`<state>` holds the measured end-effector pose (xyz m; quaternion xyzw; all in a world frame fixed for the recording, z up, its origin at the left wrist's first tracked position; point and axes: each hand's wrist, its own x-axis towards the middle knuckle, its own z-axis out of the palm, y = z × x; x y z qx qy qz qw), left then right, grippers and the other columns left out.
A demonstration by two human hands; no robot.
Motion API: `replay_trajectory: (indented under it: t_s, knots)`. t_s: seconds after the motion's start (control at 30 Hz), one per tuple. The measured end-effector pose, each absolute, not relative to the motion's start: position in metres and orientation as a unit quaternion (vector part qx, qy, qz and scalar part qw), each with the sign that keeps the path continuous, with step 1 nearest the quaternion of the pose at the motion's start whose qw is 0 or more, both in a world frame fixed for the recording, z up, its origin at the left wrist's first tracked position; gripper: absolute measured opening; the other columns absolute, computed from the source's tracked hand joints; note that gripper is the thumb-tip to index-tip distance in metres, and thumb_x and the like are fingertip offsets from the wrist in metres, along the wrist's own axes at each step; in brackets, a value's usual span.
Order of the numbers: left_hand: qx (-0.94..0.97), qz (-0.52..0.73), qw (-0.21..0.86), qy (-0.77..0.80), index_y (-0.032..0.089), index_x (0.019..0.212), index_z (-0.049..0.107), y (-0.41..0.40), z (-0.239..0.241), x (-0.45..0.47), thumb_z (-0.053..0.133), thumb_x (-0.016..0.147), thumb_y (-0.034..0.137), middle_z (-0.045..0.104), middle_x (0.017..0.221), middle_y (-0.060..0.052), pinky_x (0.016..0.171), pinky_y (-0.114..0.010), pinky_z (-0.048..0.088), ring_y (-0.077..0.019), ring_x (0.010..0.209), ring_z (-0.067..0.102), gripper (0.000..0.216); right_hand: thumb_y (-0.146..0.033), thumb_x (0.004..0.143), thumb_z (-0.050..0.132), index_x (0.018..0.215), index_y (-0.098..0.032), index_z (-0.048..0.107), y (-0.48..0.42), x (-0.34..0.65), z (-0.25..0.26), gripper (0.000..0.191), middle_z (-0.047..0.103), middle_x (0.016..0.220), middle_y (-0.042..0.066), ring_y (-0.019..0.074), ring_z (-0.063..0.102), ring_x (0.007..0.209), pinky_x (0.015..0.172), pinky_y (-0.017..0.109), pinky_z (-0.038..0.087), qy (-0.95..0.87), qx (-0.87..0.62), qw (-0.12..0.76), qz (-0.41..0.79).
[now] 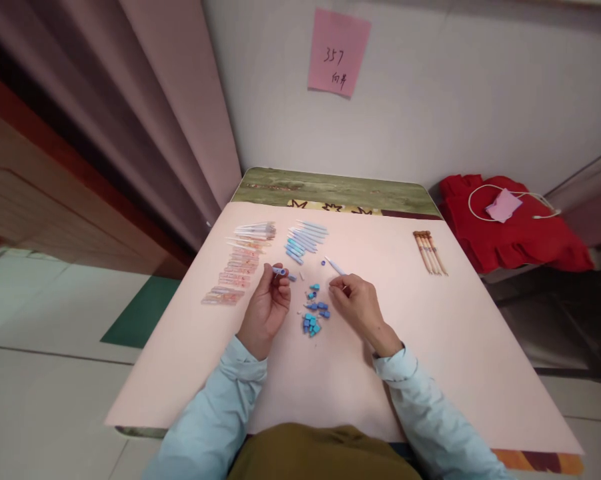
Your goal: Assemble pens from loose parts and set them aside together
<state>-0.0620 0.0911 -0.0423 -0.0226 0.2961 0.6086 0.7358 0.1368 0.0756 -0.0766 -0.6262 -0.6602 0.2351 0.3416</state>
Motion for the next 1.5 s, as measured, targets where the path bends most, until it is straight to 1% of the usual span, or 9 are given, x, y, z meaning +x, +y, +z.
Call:
replay_trajectory:
  t_s: [0.2, 0.43, 0.53, 0.67, 0.8, 0.97, 1.1, 1.27, 1.5]
  knots:
    - [-0.032, 0.599, 0.724, 0.34, 0.01, 0.086, 0.063, 0.099, -0.035, -0.051, 0.049, 0.099, 0.021, 0.071, 0.079, -0.006, 0.049, -0.01, 0.054, -0.005, 0.054, 0.064, 0.021, -0.03, 0.083, 0.058, 0.083, -0.021, 0.072, 0.078, 0.148, -0.085, 0.017, 0.069, 0.077, 0.003, 0.0167, 0.059, 0.063, 0.064, 0.029, 0.046, -0.605, -0.661, 0.387, 0.216]
    - [0.002, 0.593, 0.703, 0.392, 0.007, 0.084, 0.066, 0.109, -0.032, -0.04, 0.052, 0.095, 0.01, 0.072, 0.075, -0.006, 0.058, -0.014, 0.059, -0.0081, 0.06, 0.068, 0.018, -0.032, 0.087, 0.055, 0.091, -0.02, 0.072, 0.089, 0.16, -0.093, 0.022, 0.069, 0.084, 0.005, 0.0171, 0.061, 0.067, 0.069, 0.03, 0.047, -0.576, -0.687, 0.408, 0.175]
    - [0.028, 0.584, 0.707, 0.398, 0.007, 0.085, 0.068, 0.115, -0.034, -0.04, 0.055, 0.093, 0.009, 0.073, 0.075, -0.007, 0.06, -0.015, 0.06, -0.0095, 0.062, 0.07, 0.015, -0.036, 0.09, 0.055, 0.097, -0.019, 0.071, 0.093, 0.159, -0.095, 0.025, 0.068, 0.087, 0.006, 0.0171, 0.061, 0.068, 0.069, 0.03, 0.047, -0.585, -0.689, 0.389, 0.176]
    - [0.047, 0.568, 0.718, 0.399, 0.007, 0.084, 0.069, 0.122, -0.037, -0.038, 0.057, 0.091, 0.006, 0.074, 0.076, -0.008, 0.063, -0.018, 0.061, -0.0117, 0.066, 0.071, 0.014, -0.039, 0.087, 0.06, 0.106, -0.019, 0.07, 0.097, 0.153, -0.095, 0.029, 0.068, 0.097, 0.007, 0.0183, 0.063, 0.074, 0.066, 0.029, 0.046, -0.617, -0.702, 0.323, 0.148]
    - [0.049, 0.555, 0.729, 0.397, 0.007, 0.085, 0.069, 0.124, -0.039, -0.035, 0.054, 0.09, 0.001, 0.074, 0.079, -0.008, 0.066, -0.019, 0.062, -0.0125, 0.068, 0.072, 0.017, -0.036, 0.09, 0.054, 0.092, -0.02, 0.071, 0.099, 0.151, -0.096, 0.023, 0.068, 0.092, 0.006, 0.0173, 0.062, 0.072, 0.063, 0.027, 0.043, -0.625, -0.709, 0.296, 0.134]
    - [0.029, 0.537, 0.738, 0.407, 0.006, 0.085, 0.068, 0.12, -0.04, -0.036, 0.055, 0.092, 0.007, 0.072, 0.075, -0.007, 0.056, -0.016, 0.058, -0.0104, 0.061, 0.069, 0.015, -0.041, 0.086, 0.06, 0.081, -0.02, 0.071, 0.086, 0.157, -0.07, 0.024, 0.065, 0.074, 0.002, 0.0142, 0.057, 0.059, 0.059, 0.026, 0.044, -0.574, -0.71, 0.38, 0.15]
    - [-0.012, 0.518, 0.757, 0.399, 0.008, 0.081, 0.066, 0.116, -0.04, -0.036, 0.056, 0.094, 0.015, 0.07, 0.071, -0.005, 0.047, -0.013, 0.053, -0.0077, 0.055, 0.066, 0.018, -0.04, 0.086, 0.062, 0.083, -0.021, 0.069, 0.062, 0.156, -0.03, 0.021, 0.058, 0.061, -0.003, 0.0117, 0.054, 0.055, 0.048, 0.019, 0.041, -0.587, -0.65, 0.42, 0.238]
    - [0.007, 0.507, 0.768, 0.392, 0.008, 0.081, 0.065, 0.109, -0.039, -0.031, 0.058, 0.094, 0.019, 0.07, 0.071, -0.006, 0.048, -0.014, 0.053, -0.0081, 0.053, 0.065, 0.018, -0.032, 0.086, 0.061, 0.081, -0.021, 0.068, 0.045, 0.143, -0.006, 0.014, 0.052, 0.058, -0.005, 0.009, 0.048, 0.051, 0.043, 0.015, 0.04, -0.636, -0.621, 0.414, 0.196]
    - [0.035, 0.495, 0.761, 0.417, 0.007, 0.086, 0.066, 0.101, -0.031, -0.031, 0.058, 0.094, 0.02, 0.073, 0.074, -0.008, 0.045, -0.013, 0.051, -0.007, 0.049, 0.063, 0.017, -0.028, 0.086, 0.061, 0.081, -0.021, 0.068, 0.044, 0.139, -0.006, 0.011, 0.058, 0.061, -0.004, 0.0079, 0.052, 0.051, 0.044, 0.014, 0.041, -0.67, -0.607, 0.396, 0.161]
